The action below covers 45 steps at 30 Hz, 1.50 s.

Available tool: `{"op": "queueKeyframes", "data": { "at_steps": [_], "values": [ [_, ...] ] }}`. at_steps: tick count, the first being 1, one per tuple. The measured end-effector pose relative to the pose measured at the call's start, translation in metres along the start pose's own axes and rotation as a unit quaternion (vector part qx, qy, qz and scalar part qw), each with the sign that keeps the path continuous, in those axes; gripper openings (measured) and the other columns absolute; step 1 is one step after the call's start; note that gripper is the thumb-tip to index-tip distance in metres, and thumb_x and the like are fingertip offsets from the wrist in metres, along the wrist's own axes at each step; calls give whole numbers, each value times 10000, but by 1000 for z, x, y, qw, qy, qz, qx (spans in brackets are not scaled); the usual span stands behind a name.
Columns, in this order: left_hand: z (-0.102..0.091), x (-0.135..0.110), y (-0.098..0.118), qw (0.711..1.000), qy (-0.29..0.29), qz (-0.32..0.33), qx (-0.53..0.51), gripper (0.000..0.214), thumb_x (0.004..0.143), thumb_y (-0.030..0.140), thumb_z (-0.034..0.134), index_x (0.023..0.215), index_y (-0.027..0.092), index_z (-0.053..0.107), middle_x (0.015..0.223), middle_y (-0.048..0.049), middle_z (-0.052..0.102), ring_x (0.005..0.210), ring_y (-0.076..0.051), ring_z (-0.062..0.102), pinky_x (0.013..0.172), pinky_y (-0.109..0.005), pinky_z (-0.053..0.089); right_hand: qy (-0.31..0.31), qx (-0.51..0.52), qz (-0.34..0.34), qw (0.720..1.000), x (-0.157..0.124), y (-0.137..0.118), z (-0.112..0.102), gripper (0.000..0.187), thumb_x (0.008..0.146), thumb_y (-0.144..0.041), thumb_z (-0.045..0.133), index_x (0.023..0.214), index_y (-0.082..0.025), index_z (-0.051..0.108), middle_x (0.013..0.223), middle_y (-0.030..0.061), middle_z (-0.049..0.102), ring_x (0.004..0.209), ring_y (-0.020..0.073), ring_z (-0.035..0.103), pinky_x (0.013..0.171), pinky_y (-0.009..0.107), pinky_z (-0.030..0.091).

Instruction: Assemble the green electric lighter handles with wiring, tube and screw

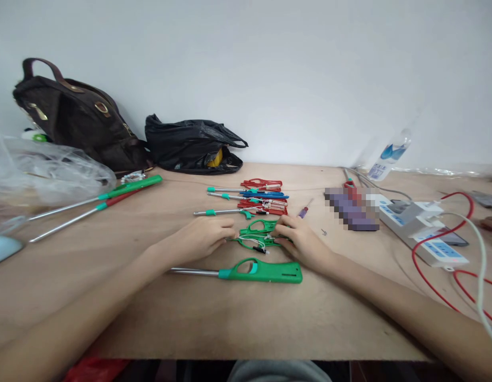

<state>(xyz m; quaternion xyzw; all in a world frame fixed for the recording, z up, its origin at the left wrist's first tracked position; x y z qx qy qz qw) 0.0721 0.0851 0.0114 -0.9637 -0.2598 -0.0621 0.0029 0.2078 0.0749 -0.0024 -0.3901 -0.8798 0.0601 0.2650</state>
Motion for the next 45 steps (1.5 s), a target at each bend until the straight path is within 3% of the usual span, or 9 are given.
{"op": "queueKeyframes", "data": {
  "at_steps": [3,9,13,16,22,27,32,36,45],
  "values": [
    [4,-3,-9,1000,-18,-14,-6,271,890,112,470,988,242,686,967,-30,619,818,-171,582,692,-254,432,-4,-1,-3,1000,0,1,-1,138,934,-150,479,910,-182,612,936,86,558,909,223,509,808,383,441],
    [1,-4,-21,995,15,-18,-95,267,911,170,495,1029,276,711,1008,-37,600,932,-182,559,824,-282,440,-13,-6,-4,1000,0,-2,-3,103,926,-175,513,932,-181,617,963,87,569,935,227,502,832,399,436],
    [-15,-1,-22,990,44,-21,-133,271,917,177,466,1025,238,707,1049,-55,607,994,-195,560,874,-298,441,-11,-3,2,1000,1,-4,-7,106,932,-189,508,945,-186,613,977,92,581,937,227,507,829,402,433],
    [-23,-3,-35,988,54,-55,-131,258,932,221,452,974,187,704,985,-67,638,915,-191,596,818,-286,452,-11,10,-2,1000,2,-11,-11,94,934,-201,509,913,-185,598,954,83,590,922,218,511,828,388,426],
    [0,-7,-52,988,-16,-64,-139,296,910,188,421,943,206,715,865,-33,692,767,-161,623,663,-232,435,-60,33,-17,998,1,-31,-1,138,888,-296,601,804,-190,573,844,48,574,885,212,500,807,371,404],
    [8,-8,-54,991,-28,-65,-117,289,923,200,417,971,213,702,893,-34,692,817,-175,625,704,-245,444,-72,37,3,997,0,-28,8,91,898,-249,577,832,-185,580,872,53,576,893,212,495,789,363,402],
    [5,-9,-48,992,-18,-43,-114,316,935,199,418,1069,275,693,1056,-33,647,966,-188,609,800,-255,456,-74,51,6,996,1,-27,8,95,902,-247,582,828,-187,587,872,47,585,887,206,504,797,364,402],
    [9,-8,-49,993,-21,-52,-107,309,933,212,427,1047,264,709,951,-38,636,885,-182,613,766,-253,461,-76,54,4,996,2,-28,9,122,896,-298,611,838,-191,599,872,46,601,889,209,514,798,369,395],
    [-22,-2,-35,985,97,-65,-130,209,912,235,470,967,170,661,994,-61,647,719,-130,576,657,-230,454,-59,49,19,997,4,-25,8,95,900,-202,568,808,-182,577,863,46,603,882,203,532,804,366,385]
  ]
}}
Point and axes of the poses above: each hand's wrist, its own x-axis towards the middle knuckle, its own z-axis out of the palm, y = z × x, the point moved 10 cm from there along x, towards the middle knuckle
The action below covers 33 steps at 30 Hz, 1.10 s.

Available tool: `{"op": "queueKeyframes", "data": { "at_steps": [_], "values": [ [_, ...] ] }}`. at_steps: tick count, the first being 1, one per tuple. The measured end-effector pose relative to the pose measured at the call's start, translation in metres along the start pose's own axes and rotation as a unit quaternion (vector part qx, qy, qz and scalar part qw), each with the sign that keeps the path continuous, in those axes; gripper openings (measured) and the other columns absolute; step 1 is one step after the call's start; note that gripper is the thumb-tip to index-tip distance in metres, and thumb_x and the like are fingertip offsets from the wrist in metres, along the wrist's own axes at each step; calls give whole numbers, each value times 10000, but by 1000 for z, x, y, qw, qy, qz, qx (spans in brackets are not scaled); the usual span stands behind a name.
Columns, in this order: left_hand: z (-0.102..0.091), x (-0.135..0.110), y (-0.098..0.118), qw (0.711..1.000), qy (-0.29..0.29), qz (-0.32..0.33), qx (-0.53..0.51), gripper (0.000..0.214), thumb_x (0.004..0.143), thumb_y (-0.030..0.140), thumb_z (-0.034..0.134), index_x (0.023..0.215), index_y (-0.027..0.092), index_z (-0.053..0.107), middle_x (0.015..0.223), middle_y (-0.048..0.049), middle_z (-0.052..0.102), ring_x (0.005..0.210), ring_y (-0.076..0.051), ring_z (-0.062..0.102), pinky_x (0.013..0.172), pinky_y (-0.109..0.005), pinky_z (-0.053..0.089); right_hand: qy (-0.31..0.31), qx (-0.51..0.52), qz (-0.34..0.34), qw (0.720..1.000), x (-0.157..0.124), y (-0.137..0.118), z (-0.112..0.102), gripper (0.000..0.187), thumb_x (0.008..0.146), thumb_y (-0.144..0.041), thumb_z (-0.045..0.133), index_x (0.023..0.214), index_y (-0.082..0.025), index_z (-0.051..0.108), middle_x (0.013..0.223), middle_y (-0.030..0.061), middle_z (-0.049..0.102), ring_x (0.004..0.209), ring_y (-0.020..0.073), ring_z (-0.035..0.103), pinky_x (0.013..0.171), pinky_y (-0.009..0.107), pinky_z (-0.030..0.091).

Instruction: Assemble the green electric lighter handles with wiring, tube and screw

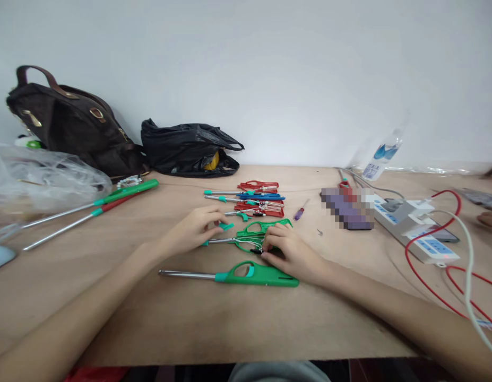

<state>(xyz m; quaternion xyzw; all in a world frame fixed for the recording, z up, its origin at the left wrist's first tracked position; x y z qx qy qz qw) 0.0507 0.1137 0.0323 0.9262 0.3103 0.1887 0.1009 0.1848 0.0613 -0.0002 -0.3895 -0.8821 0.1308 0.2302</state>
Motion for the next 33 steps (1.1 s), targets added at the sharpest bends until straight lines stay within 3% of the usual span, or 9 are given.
{"op": "queueKeyframes", "data": {
  "at_steps": [7,11,16,24,30,33],
  "values": [
    [6,2,24,995,13,-16,-94,141,858,253,554,966,184,614,784,10,604,593,-94,499,547,-194,413,11,6,8,1000,-1,4,-4,65,888,-174,555,828,-182,577,903,57,589,896,206,530,809,360,407],
    [13,2,23,990,-4,-48,-134,283,892,267,486,1153,187,560,780,15,547,599,-101,485,512,-194,389,8,5,7,1000,0,6,-5,61,888,-183,564,830,-182,580,900,57,586,899,205,529,818,359,413],
    [20,5,20,976,-25,-66,-207,173,857,323,586,904,166,641,744,7,613,602,-112,510,525,-207,386,14,19,3,1000,1,6,-7,48,874,-172,585,827,-182,583,894,54,589,904,206,518,814,347,424],
    [29,4,14,930,-22,-128,-344,311,888,421,558,769,144,637,768,-44,689,619,-132,601,578,-238,505,31,46,13,998,2,8,-12,55,871,-158,589,820,-179,591,886,54,591,901,206,535,819,350,441],
    [29,3,8,908,3,-162,-386,374,812,424,659,1059,144,630,771,-32,691,706,-169,654,633,-264,538,42,63,17,997,2,13,-13,52,880,-155,578,837,-181,595,890,57,590,902,208,546,814,354,455],
    [34,3,8,902,-4,-163,-400,334,796,426,681,962,137,670,779,-49,698,728,-184,662,657,-275,530,53,68,18,996,2,15,-15,65,889,-149,566,838,-181,591,892,57,582,904,206,547,806,349,461]
  ]
}}
Point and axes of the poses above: each hand's wrist, its own x-axis towards the middle knuckle, its own z-axis out of the palm, y = z × x, the point moved 10 cm from there along x, towards the middle knuckle
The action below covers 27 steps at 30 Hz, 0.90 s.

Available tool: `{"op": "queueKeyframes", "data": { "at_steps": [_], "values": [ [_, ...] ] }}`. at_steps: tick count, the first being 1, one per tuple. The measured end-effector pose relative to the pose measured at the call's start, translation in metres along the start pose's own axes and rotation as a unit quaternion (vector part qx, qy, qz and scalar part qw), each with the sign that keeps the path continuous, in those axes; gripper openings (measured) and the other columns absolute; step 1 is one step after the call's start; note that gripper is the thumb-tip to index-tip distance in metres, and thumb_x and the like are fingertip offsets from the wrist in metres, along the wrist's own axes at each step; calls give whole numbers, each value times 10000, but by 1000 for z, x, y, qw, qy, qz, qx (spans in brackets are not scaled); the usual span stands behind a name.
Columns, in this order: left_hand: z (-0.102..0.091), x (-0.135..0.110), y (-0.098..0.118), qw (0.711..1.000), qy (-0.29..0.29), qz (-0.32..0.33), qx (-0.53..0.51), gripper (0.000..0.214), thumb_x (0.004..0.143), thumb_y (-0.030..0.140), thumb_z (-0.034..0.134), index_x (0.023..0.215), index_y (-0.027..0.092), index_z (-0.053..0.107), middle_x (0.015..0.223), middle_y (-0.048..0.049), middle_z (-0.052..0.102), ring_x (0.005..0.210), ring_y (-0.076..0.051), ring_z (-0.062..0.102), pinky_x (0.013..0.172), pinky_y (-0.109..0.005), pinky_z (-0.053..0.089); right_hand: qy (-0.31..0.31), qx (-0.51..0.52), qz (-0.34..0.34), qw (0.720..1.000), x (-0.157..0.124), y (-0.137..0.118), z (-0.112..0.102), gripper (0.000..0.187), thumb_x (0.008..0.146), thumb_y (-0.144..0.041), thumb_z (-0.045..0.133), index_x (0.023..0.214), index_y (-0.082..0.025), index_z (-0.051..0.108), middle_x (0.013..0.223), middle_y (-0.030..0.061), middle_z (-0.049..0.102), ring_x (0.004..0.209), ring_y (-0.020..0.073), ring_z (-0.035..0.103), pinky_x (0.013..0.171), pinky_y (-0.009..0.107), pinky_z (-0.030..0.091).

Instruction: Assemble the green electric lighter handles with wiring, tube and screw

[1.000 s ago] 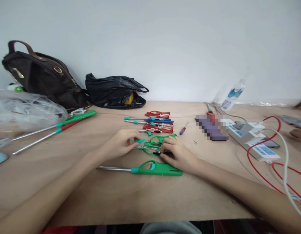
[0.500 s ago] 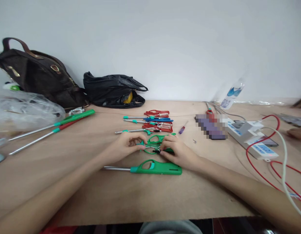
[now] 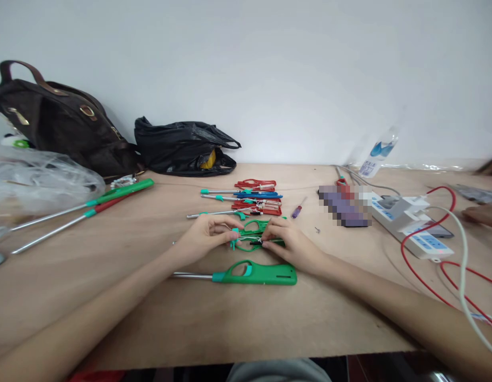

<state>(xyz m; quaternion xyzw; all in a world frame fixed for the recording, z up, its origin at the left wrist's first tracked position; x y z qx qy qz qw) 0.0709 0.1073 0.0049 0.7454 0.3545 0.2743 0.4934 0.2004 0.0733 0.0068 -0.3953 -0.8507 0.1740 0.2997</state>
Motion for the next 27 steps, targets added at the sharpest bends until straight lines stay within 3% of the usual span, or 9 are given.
{"op": "queueKeyframes", "data": {
  "at_steps": [3,6,12,15,18,27],
  "values": [
    [0,1,8,998,6,64,8,271,807,415,677,784,146,693,821,-63,681,775,-185,642,667,-272,516,8,-5,-2,1000,0,0,-1,70,889,-142,565,835,-181,584,894,58,577,904,207,545,798,345,463],
    [-6,0,18,990,45,124,57,225,816,373,672,736,167,712,873,-53,636,789,-161,603,661,-251,494,12,-11,-8,1000,0,0,0,73,892,-140,560,838,-183,580,902,59,575,897,205,545,788,341,465],
    [-9,-1,12,993,67,84,53,192,809,336,657,751,154,678,745,-24,640,662,-135,579,567,-218,473,17,-25,-12,999,0,2,1,74,892,-133,553,841,-180,578,899,61,569,900,207,541,791,341,459],
    [-8,-2,8,993,76,68,59,177,795,327,669,772,151,679,751,-28,672,670,-145,610,602,-229,501,20,-22,-10,999,0,2,0,77,892,-132,551,837,-181,572,893,59,568,896,206,539,790,339,458],
    [-4,-4,8,989,77,73,102,169,799,313,660,753,151,681,735,-30,687,684,-155,631,648,-244,516,20,-18,-9,1000,0,2,0,81,893,-131,545,837,-184,568,892,57,569,892,205,537,792,340,456],
    [3,-9,12,976,107,102,160,202,799,267,615,638,147,595,740,-41,682,649,-140,601,592,-232,475,33,-2,0,999,0,5,0,99,887,-112,536,821,-185,547,879,48,563,881,194,525,769,318,440]
  ]
}}
Point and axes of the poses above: each hand's wrist, its own x-axis towards the middle knuckle, its own z-axis out of the palm, y = z × x, the point moved 10 cm from there along x, towards the middle knuckle
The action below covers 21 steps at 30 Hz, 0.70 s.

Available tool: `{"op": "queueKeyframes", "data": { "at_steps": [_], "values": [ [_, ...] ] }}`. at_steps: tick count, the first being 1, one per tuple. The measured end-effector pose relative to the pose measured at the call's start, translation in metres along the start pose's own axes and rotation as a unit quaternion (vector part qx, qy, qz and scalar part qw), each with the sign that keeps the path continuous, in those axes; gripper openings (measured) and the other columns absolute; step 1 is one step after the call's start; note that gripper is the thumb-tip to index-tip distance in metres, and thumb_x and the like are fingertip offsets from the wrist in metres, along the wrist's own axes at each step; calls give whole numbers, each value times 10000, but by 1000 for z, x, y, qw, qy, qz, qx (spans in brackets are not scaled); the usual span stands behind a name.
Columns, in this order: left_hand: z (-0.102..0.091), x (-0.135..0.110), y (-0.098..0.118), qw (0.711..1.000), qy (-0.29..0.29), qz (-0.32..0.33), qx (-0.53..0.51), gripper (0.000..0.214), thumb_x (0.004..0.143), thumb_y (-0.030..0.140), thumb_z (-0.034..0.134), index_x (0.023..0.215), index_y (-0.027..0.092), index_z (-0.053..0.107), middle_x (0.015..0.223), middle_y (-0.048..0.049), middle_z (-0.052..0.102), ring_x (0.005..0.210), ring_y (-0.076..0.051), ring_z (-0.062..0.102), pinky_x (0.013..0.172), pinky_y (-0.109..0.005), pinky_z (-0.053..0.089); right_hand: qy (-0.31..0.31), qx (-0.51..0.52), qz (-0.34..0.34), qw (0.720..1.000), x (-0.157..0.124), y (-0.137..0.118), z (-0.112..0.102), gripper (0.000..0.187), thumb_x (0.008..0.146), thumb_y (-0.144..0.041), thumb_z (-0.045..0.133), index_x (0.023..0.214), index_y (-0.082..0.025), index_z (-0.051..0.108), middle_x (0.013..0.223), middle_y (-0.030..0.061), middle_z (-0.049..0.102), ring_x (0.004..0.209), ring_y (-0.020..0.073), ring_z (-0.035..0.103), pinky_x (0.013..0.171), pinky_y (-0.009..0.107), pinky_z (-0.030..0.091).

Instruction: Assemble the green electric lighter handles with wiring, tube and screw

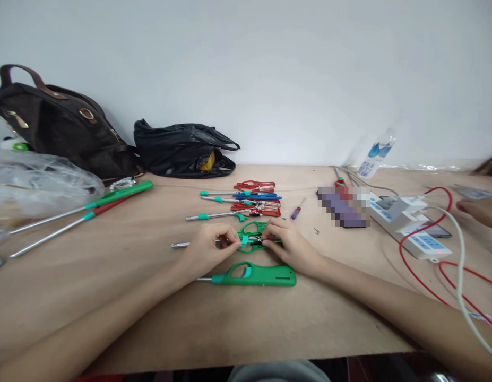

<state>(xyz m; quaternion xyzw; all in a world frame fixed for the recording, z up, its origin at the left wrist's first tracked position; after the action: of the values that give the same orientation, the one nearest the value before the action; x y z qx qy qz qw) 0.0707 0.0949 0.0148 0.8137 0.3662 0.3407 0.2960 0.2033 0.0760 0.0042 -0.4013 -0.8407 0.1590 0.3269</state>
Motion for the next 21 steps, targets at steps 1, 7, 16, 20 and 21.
{"op": "queueKeyframes", "data": {
  "at_steps": [1,7,16,20,21],
  "values": [
    [1,0,0,1000,2,1,5,206,798,263,611,630,147,587,741,-40,681,642,-136,592,582,-229,464,2,3,1,1000,0,1,0,101,885,-111,536,817,-186,546,874,46,562,875,193,524,765,318,439],
    [8,-2,0,1000,2,-1,25,218,805,255,595,616,149,566,730,-34,672,605,-116,540,538,-216,394,4,23,6,1000,1,0,-1,114,876,-99,530,805,-188,537,847,41,558,848,189,522,747,320,433],
    [0,5,-3,999,-15,-31,-26,143,840,294,566,846,162,621,766,-9,643,673,-131,593,587,-214,475,3,20,7,1000,2,-1,-1,126,867,-86,541,795,-188,527,841,41,559,843,189,522,746,315,433],
    [3,6,-14,990,-39,-78,-113,197,819,338,610,835,148,658,717,-16,650,591,-118,574,536,-211,479,3,18,7,1000,2,-2,-1,133,860,-72,546,792,-184,524,838,40,557,839,187,522,746,311,432],
    [4,6,-18,985,-41,-94,-140,211,800,348,637,836,142,665,699,-17,651,569,-113,566,522,-210,477,3,17,7,1000,2,-1,-1,133,859,-72,547,791,-183,524,837,40,557,838,186,521,745,310,432]
  ]
}}
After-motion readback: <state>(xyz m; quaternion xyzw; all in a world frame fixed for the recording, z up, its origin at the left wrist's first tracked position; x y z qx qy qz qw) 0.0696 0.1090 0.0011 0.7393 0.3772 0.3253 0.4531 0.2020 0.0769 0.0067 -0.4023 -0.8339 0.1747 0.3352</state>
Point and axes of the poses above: each hand's wrist, its own x-axis towards the middle knuckle, its own z-axis out of the palm, y = z × x, the point moved 10 cm from there along x, towards the middle knuckle
